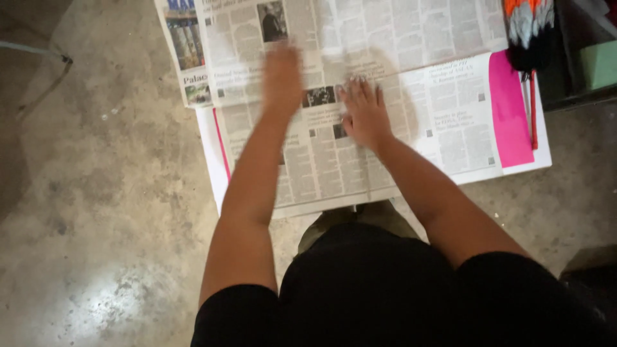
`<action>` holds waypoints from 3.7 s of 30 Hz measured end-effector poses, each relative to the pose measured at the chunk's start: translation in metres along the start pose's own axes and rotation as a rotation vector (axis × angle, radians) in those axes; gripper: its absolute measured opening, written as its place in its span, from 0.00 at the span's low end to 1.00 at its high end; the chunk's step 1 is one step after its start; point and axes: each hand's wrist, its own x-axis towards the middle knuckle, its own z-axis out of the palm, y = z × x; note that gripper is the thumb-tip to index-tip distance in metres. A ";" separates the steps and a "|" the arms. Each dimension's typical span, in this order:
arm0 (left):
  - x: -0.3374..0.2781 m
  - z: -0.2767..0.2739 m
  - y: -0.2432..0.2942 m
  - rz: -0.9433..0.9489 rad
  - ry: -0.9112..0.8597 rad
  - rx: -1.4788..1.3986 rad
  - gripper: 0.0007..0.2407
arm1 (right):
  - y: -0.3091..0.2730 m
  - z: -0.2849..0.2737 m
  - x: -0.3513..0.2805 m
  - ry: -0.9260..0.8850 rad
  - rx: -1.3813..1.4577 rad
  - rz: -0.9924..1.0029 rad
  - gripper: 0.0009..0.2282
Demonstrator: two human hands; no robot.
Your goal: Dusting and flipping through newspapers on a desk.
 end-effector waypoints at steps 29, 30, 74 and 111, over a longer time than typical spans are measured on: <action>0.137 0.041 0.103 0.256 -0.160 0.329 0.35 | 0.022 0.000 0.005 -0.010 -0.017 -0.232 0.33; 0.112 0.040 0.105 0.256 -0.156 0.332 0.35 | 0.022 -0.001 0.004 -0.006 -0.016 -0.233 0.33; -0.269 0.107 0.126 0.455 -0.027 0.166 0.40 | 0.403 0.022 -0.177 0.074 -0.231 0.638 0.20; -0.280 0.078 0.159 0.019 -0.273 0.136 0.35 | 0.165 0.027 -0.335 -0.061 0.458 0.486 0.14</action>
